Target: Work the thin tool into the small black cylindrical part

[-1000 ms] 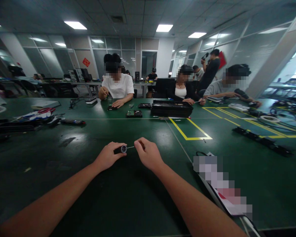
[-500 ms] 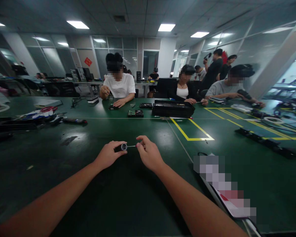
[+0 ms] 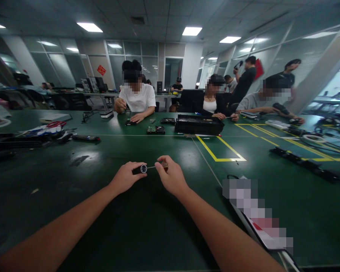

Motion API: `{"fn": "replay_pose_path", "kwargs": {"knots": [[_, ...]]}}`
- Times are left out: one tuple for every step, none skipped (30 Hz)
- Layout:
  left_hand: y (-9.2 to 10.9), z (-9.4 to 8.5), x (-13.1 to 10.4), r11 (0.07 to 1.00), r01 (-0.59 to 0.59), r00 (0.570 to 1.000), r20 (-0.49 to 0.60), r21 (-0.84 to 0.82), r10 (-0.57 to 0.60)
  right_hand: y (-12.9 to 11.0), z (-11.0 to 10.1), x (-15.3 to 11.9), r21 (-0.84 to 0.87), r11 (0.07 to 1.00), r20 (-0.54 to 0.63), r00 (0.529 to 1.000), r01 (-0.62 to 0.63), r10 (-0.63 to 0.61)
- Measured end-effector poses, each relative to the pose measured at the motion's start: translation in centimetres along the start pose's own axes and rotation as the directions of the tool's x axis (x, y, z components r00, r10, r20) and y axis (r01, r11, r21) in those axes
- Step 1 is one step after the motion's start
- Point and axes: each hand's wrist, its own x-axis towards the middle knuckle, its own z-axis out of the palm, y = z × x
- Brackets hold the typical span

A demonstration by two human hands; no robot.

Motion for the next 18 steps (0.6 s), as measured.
{"fn": "replay_pose_path", "kwargs": {"knots": [[0.03,0.01,-0.03,1.000,-0.002,1.000,0.002,0.003,0.002,0.00,-0.06,0.06,-0.023,1.000,0.007,1.000,-0.010,0.010],[0.03,0.03,-0.05,1.000,-0.004,1.000,0.001,0.006,0.004,0.00,-0.11,0.12,-0.047,0.999,0.005,1.000,-0.014,0.014],[0.02,0.07,-0.06,1.000,-0.006,1.000,0.000,0.007,0.006,0.00,-0.14,0.15,-0.064,0.998,-0.002,1.000,-0.017,0.016],[0.00,0.10,-0.07,1.000,-0.007,1.000,0.001,0.008,0.007,-0.03,-0.15,0.16,-0.071,0.997,-0.008,1.000,-0.018,0.018],[-0.02,0.13,-0.07,1.000,-0.008,1.000,0.004,0.009,0.008,-0.06,-0.16,0.13,-0.064,0.998,-0.008,1.000,-0.019,0.018],[-0.05,0.15,-0.06,1.000,-0.010,1.000,0.006,0.009,0.010,-0.10,-0.15,0.08,-0.044,0.999,-0.001,1.000,-0.019,0.019],[-0.07,0.16,-0.04,1.000,-0.011,1.000,0.006,0.010,0.011,-0.14,-0.14,0.01,-0.016,1.000,0.010,1.000,-0.018,0.018],[-0.09,0.16,-0.02,1.000,-0.010,1.000,0.005,0.009,0.010,-0.17,-0.12,-0.04,0.015,1.000,0.019,1.000,-0.012,0.011],[-0.11,0.16,0.00,1.000,-0.006,1.000,0.002,0.007,0.006,-0.18,-0.11,-0.08,0.043,0.999,0.023,1.000,0.000,-0.001],[-0.13,0.15,0.02,1.000,-0.001,1.000,-0.001,0.004,0.001,-0.15,-0.09,-0.09,0.063,0.998,0.027,1.000,0.010,-0.012],[-0.16,0.15,0.03,1.000,0.003,1.000,-0.004,0.001,-0.003,-0.10,-0.08,-0.07,0.069,0.998,0.032,0.999,0.010,-0.013],[-0.20,0.16,0.04,1.000,0.005,1.000,-0.005,-0.001,-0.005,-0.02,-0.07,-0.03,0.060,0.998,0.036,0.999,0.002,-0.004],[-0.24,0.18,0.04,1.000,0.004,1.000,-0.007,-0.003,-0.004,0.06,-0.06,0.03,0.040,0.999,0.040,0.999,-0.011,0.009],[-0.29,0.22,0.03,1.000,0.002,1.000,-0.008,-0.005,-0.002,0.14,-0.05,0.08,0.017,1.000,0.039,0.999,-0.022,0.022],[-0.34,0.25,0.03,1.000,0.000,1.000,-0.010,-0.006,0.000,0.20,-0.05,0.11,0.002,0.999,0.038,0.999,-0.032,0.032],[-0.39,0.29,0.02,1.000,-0.002,1.000,-0.011,-0.007,0.002,0.22,-0.05,0.13,0.001,0.999,0.034,0.999,-0.036,0.035],[-0.43,0.32,0.01,1.000,-0.003,1.000,-0.011,-0.008,0.003,0.22,-0.04,0.12,0.017,0.999,0.027,0.999,-0.033,0.032],[-0.45,0.34,0.00,1.000,-0.005,1.000,-0.009,-0.008,0.005,0.19,-0.02,0.09,0.048,0.998,0.019,0.999,-0.027,0.026]]}}
